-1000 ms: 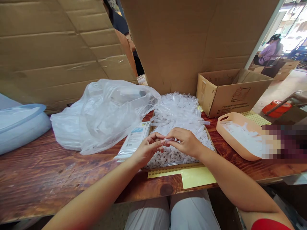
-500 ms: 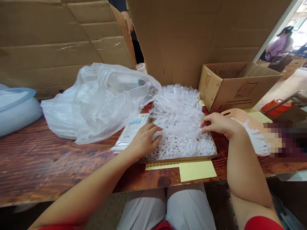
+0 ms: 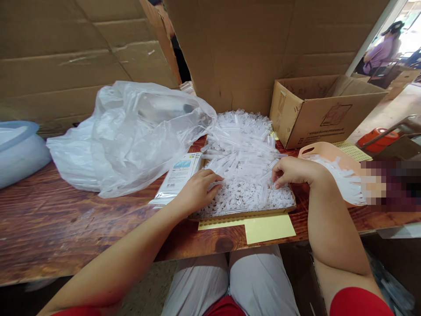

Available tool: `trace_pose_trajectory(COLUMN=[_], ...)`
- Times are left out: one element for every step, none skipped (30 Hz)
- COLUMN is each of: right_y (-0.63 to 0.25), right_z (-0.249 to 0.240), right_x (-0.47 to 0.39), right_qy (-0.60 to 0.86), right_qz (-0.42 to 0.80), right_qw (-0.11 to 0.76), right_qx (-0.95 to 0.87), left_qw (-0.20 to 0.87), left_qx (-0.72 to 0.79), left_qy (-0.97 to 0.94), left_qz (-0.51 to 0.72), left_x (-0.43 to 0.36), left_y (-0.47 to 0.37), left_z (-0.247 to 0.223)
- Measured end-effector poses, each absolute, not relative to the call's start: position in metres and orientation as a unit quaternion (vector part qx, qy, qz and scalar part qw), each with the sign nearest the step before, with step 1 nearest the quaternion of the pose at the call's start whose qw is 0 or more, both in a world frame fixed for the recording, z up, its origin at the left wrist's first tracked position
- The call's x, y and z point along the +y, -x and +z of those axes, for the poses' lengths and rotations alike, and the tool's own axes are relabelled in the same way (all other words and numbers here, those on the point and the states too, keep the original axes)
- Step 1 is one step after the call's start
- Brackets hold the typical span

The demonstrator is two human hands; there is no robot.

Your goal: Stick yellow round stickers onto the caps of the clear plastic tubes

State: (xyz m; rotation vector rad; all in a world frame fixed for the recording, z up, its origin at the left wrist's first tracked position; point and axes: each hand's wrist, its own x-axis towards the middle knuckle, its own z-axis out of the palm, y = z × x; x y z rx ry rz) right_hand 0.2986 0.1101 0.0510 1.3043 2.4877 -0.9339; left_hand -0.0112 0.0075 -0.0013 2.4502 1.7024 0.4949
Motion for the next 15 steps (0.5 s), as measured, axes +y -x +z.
trace_pose_trajectory(right_y=[-0.297,-0.296,-0.295,-0.294,-0.292,-0.291,-0.29,-0.289,-0.288,-0.287,-0.286,-0.286,-0.286,-0.286,-0.286], right_z=[0.051,0.05,0.05,0.049,0.048,0.048,0.047,0.047,0.047,0.047,0.048,0.048,0.049,0.05,0.051], right_x=[0.109,0.108,0.107,0.107,0.106,0.105,0.105,0.104,0.104,0.103,0.103,0.102,0.101,0.101,0.1], right_qy=[-0.44,-0.443,-0.444,-0.445,-0.445,-0.445,-0.443,-0.443,-0.443,-0.443,-0.443,-0.443,-0.445,-0.446,-0.449], right_qz=[-0.311,-0.307,-0.302,-0.297,-0.291,-0.286,-0.281,-0.277,-0.274,-0.271,-0.27,-0.27,-0.272,-0.273,-0.274], right_qw=[0.093,0.096,0.1,0.104,0.109,0.113,0.116,0.118,0.118,0.117,0.115,0.112,0.108,0.104,0.098], right_qx=[0.837,0.837,0.838,0.838,0.84,0.841,0.843,0.845,0.846,0.847,0.847,0.847,0.847,0.846,0.845], left_qw=[0.062,0.065,0.067,0.069,0.069,0.069,0.069,0.069,0.068,0.069,0.071,0.073,0.075,0.078,0.08], left_qx=[0.56,0.558,0.554,0.551,0.549,0.547,0.545,0.545,0.544,0.545,0.547,0.549,0.552,0.555,0.558], left_qy=[-0.809,-0.81,-0.811,-0.812,-0.813,-0.813,-0.814,-0.813,-0.813,-0.812,-0.811,-0.809,-0.806,-0.804,-0.802], left_qz=[0.167,0.171,0.175,0.179,0.183,0.187,0.19,0.192,0.194,0.196,0.197,0.197,0.198,0.199,0.2], left_x=[0.008,0.009,0.009,0.009,0.01,0.01,0.009,0.009,0.009,0.009,0.009,0.009,0.009,0.01,0.01], left_y=[0.012,0.012,0.012,0.013,0.013,0.013,0.014,0.014,0.014,0.014,0.014,0.015,0.015,0.015,0.015], left_z=[-0.002,-0.003,-0.004,-0.005,-0.005,-0.006,-0.006,-0.007,-0.007,-0.007,-0.006,-0.006,-0.006,-0.006,-0.005])
